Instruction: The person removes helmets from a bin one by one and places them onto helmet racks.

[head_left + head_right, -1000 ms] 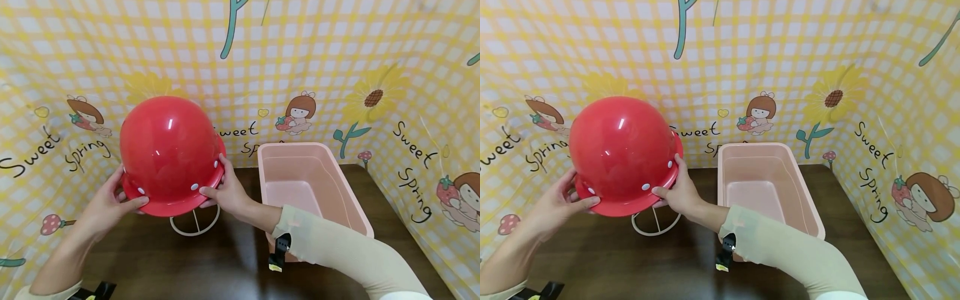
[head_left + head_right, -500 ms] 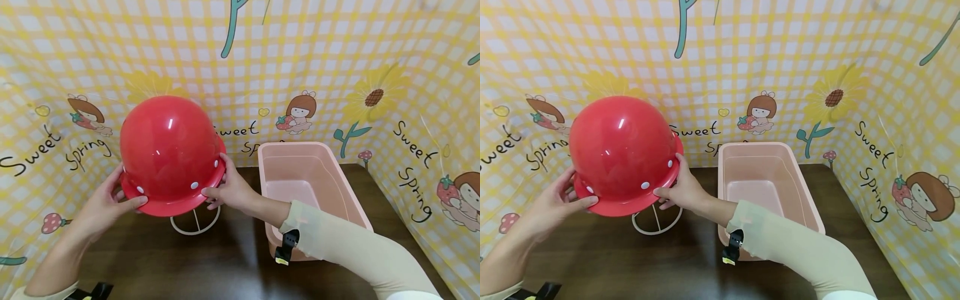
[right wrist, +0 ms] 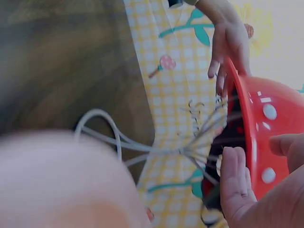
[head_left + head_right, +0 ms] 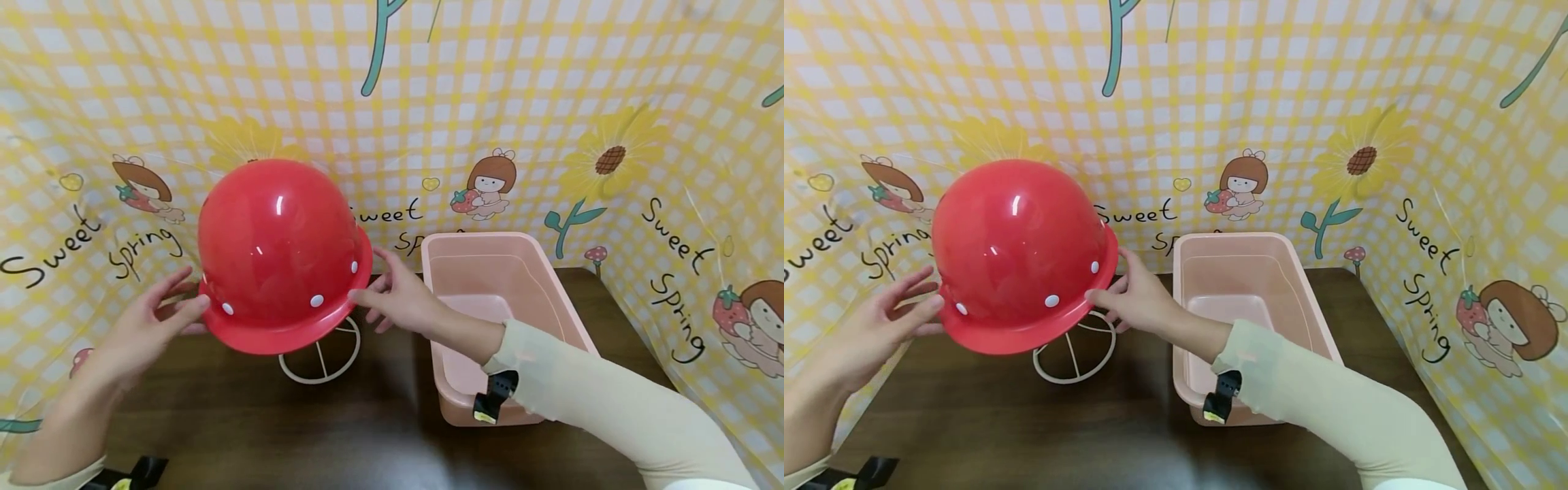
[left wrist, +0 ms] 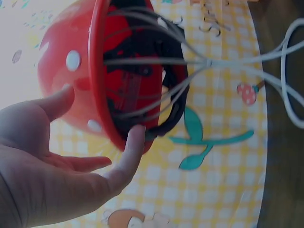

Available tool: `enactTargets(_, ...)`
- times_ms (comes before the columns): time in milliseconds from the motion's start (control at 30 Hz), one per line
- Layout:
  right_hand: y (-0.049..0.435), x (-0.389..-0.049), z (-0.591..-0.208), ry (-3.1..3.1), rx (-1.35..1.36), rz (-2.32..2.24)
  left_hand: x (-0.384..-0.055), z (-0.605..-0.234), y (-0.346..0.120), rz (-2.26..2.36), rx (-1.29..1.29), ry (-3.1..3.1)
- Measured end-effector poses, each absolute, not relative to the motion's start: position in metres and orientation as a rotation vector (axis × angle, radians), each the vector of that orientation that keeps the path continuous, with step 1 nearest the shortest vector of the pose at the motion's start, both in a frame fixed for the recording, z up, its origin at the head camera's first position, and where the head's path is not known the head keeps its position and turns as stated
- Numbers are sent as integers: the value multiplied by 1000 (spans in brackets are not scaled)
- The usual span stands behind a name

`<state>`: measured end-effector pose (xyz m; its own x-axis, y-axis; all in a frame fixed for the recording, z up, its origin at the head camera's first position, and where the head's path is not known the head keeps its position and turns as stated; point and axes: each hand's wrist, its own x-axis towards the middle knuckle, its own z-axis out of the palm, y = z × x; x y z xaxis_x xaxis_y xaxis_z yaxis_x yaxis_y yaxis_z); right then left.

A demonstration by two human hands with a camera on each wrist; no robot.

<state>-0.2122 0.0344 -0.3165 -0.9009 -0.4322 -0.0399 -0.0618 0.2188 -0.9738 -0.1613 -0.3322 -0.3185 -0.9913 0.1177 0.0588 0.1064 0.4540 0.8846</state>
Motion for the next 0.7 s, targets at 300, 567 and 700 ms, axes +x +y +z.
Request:
enactTargets(300,86,-228,-298,2520,-666,-1462,-174,-289,-361,1079,190,3007)
enactTargets(567,151,-246,-290,2955,-853,-971,-189,-289,-386,621,253,3295)
enactTargets(700,186,-252,-286,3052,-805,-779,-196,-290,-395,526,263,3276)
